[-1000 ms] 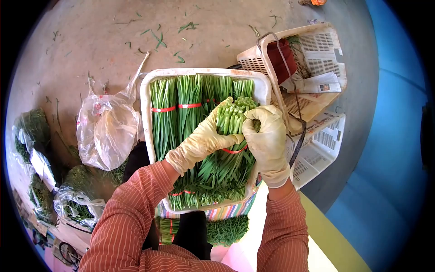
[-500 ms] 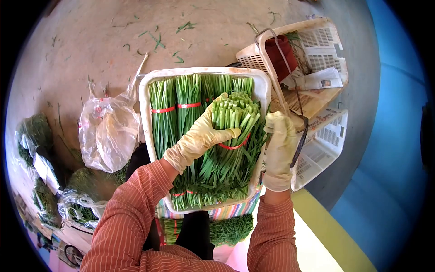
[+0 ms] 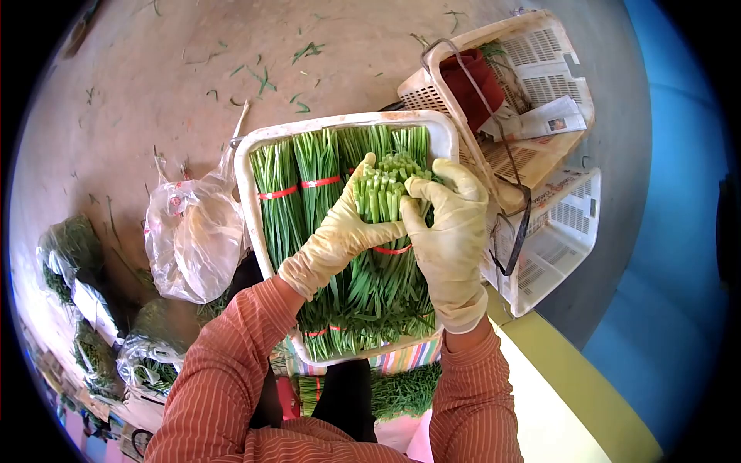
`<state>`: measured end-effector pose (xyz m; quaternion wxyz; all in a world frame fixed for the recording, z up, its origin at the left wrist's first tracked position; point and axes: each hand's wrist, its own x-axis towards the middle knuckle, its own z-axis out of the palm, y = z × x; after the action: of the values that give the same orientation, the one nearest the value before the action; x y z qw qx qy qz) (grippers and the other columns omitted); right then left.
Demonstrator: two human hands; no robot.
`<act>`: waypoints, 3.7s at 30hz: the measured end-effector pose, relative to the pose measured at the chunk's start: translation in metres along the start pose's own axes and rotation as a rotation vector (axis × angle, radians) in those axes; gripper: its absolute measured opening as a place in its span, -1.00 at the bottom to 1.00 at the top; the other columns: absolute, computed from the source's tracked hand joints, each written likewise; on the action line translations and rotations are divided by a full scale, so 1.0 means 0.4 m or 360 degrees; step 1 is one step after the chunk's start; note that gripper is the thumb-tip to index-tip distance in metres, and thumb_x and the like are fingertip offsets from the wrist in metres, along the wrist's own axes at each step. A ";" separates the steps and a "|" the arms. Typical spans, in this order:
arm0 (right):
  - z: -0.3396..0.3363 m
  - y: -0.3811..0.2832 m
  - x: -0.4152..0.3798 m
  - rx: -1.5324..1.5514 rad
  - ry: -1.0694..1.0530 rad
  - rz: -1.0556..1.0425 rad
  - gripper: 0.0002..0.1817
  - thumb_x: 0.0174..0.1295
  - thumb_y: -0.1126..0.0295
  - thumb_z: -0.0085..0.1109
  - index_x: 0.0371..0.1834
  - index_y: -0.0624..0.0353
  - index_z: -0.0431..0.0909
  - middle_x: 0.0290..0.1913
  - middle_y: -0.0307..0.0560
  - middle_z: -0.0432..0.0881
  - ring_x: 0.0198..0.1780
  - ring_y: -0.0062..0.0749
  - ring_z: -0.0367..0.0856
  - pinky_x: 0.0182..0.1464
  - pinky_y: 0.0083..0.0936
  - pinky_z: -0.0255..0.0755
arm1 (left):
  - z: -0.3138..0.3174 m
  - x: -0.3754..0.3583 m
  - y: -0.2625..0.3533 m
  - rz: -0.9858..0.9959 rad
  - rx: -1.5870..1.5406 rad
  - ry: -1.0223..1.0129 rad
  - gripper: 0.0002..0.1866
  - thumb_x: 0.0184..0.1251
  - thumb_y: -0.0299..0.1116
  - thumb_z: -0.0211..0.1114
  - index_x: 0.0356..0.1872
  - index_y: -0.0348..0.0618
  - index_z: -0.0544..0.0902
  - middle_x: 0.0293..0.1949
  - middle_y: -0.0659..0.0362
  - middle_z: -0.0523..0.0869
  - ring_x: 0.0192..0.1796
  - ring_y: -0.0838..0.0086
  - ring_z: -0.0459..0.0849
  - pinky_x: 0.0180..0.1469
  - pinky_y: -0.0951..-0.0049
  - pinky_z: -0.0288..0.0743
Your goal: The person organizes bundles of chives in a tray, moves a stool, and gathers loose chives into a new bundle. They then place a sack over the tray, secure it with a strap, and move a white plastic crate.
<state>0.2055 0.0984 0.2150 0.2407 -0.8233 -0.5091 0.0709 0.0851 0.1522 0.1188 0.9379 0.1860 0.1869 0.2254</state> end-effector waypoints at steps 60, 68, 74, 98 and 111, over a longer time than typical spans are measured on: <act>-0.200 0.163 0.140 0.0509 0.0718 0.1063 -0.75 0.32 0.31 0.28 -0.05 0.23 0.63 -0.10 -0.16 0.67 -0.10 -0.53 0.56 0.07 -0.49 0.44 | 0.001 -0.011 0.030 -0.0236 0.0265 0.0090 0.12 0.08 -0.60 0.56 0.61 -0.09 0.00 0.47 0.19 0.37 0.47 0.46 0.35 0.52 0.35 0.17; -0.078 0.023 0.031 -0.0164 -0.0257 -0.0414 -0.59 -0.08 0.45 0.51 -0.06 0.03 0.74 0.07 -0.07 0.61 0.12 -0.16 0.57 0.12 -0.30 0.48 | 0.008 0.006 0.015 -0.0114 0.0209 0.0108 0.00 0.12 -0.65 0.52 0.56 -0.09 0.12 0.39 0.22 0.46 0.38 0.48 0.46 0.44 0.38 0.34; -0.024 0.045 0.027 -0.0500 -0.0600 -0.0280 -0.78 0.04 0.46 0.40 -0.21 0.17 0.70 -0.13 -0.10 0.67 -0.03 -0.13 0.60 0.01 -0.24 0.49 | 0.007 0.003 0.010 -0.0126 0.0158 0.0104 -0.02 0.09 -0.67 0.53 0.53 -0.08 0.18 0.37 0.21 0.50 0.36 0.49 0.48 0.42 0.37 0.37; 0.195 0.117 -0.217 0.1045 -0.0333 0.0951 0.40 -0.08 0.40 0.63 0.64 0.22 -0.39 0.46 0.10 0.28 0.38 -0.23 0.40 0.39 -0.41 0.31 | 0.030 0.063 -0.011 -0.0070 0.0339 0.0374 -0.16 0.15 -0.63 0.51 0.45 -0.15 0.26 0.29 0.22 0.54 0.31 0.49 0.51 0.40 0.39 0.38; 0.260 0.098 -0.173 0.0544 -0.0167 0.0916 0.22 -0.01 0.36 0.59 0.62 0.33 -0.15 0.31 0.10 0.47 0.25 -0.32 0.53 0.31 -0.45 0.41 | -0.050 0.190 0.070 0.0343 0.2063 0.0490 -0.46 0.14 -0.35 0.57 0.17 -0.27 0.65 0.05 0.17 0.68 0.05 0.46 0.66 0.24 0.48 0.50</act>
<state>0.1669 0.0574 0.0969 0.3187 -0.8763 -0.2481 0.2626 0.1294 0.2180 0.0937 0.5717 0.6944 0.3963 0.1839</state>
